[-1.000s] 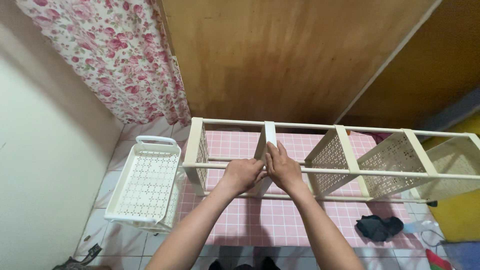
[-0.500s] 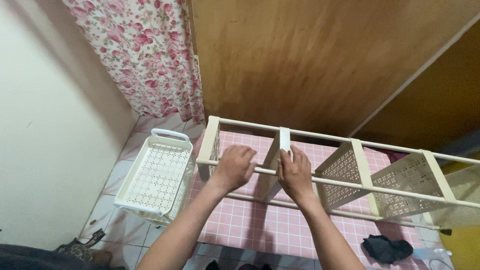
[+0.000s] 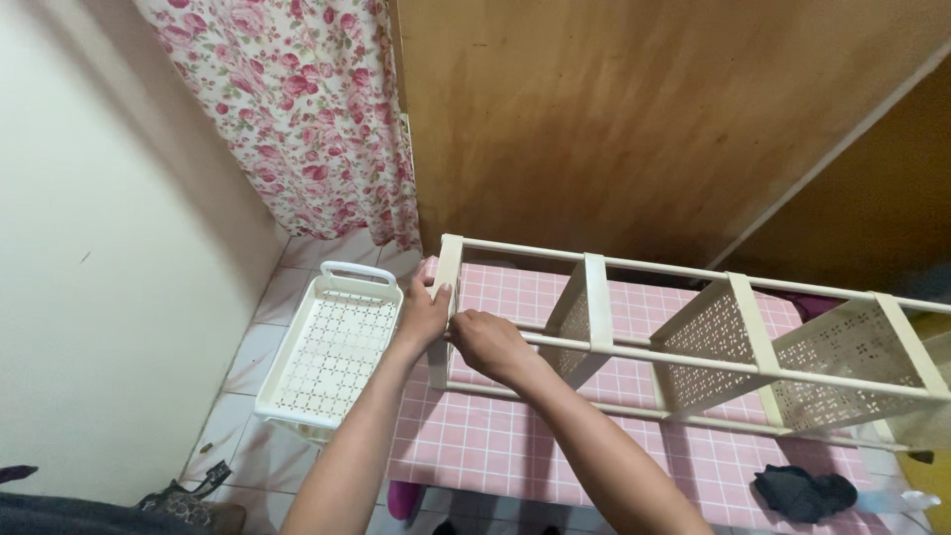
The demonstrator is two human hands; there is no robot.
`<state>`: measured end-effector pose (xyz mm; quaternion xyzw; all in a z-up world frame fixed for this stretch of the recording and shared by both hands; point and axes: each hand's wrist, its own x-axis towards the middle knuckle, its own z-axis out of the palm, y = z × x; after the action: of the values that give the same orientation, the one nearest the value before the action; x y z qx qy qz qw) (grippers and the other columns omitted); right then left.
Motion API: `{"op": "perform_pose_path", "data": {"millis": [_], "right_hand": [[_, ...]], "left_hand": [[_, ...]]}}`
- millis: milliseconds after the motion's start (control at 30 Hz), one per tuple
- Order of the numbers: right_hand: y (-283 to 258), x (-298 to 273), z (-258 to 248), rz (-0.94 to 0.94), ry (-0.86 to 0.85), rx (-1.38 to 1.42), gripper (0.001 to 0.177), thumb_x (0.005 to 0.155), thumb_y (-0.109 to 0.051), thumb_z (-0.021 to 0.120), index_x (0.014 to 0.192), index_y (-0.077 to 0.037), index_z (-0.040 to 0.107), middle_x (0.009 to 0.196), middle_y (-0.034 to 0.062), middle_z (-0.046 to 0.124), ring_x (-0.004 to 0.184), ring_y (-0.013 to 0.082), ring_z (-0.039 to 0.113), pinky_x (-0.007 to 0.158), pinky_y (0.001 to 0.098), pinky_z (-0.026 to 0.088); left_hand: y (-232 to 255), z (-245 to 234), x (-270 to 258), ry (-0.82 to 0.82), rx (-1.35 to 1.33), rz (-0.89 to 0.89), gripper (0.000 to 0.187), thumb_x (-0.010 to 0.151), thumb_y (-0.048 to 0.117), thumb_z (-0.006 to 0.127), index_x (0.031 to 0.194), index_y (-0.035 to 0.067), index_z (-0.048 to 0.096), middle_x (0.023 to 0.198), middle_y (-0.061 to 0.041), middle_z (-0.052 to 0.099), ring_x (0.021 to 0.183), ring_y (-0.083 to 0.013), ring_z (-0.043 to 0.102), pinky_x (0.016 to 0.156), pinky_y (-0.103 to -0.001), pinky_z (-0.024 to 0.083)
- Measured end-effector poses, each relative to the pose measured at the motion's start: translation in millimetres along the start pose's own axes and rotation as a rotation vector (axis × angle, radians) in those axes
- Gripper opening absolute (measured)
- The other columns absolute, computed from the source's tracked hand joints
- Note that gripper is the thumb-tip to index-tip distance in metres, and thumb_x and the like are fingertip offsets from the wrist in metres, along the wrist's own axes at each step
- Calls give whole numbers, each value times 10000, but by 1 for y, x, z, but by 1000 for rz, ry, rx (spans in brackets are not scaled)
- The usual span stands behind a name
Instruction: The person assembles a plastic shelving unit by inserting horizontal rods into vertical supports and placing perforated trays into the frame. The person repeatedly inserts and removes rods and trays, adjusting the structure on a pink checkered table.
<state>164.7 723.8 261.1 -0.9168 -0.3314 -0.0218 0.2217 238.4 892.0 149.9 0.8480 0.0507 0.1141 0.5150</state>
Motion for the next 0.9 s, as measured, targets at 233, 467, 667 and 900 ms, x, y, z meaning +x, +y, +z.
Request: {"op": "perform_pose_path", "data": {"millis": [233, 467, 667, 900], "right_hand": [[3, 0, 7, -17, 56, -111, 246, 986, -298, 607, 961, -54, 590, 868, 161, 715, 721, 391, 701, 590, 514, 547], [-4, -1, 8, -7, 95, -134, 247, 993, -335, 608, 958, -91, 598, 818, 129, 714, 696, 376, 700, 565, 511, 541], [3, 3, 2, 19, 64, -22, 240, 981, -325, 636, 973, -86, 637, 879, 142, 706, 792, 385, 695, 673, 503, 553], [51, 27, -39, -80, 330, -5, 232, 927, -229, 705, 1090, -64, 696, 1008, 145, 696, 954, 362, 669, 799, 456, 554]], "left_hand": [[10, -3, -8, -127, -85, -60, 417, 1017, 364, 521, 1250, 31, 615, 1177, -230, 692, 1125, -368, 659, 968, -470, 492], [31, -15, -15, -137, -94, -146, 402, 1013, 401, 518, 1119, 31, 635, 1027, -222, 728, 960, -359, 724, 850, -467, 548], [5, -4, -3, -187, -130, -163, 409, 999, 393, 530, 1171, 33, 620, 1133, -237, 706, 1081, -358, 684, 938, -464, 508], [25, -29, 38, -207, -13, -274, 623, 968, 489, 599, 1391, 42, 507, 1354, -248, 629, 1248, -372, 624, 1049, -422, 483]]}}
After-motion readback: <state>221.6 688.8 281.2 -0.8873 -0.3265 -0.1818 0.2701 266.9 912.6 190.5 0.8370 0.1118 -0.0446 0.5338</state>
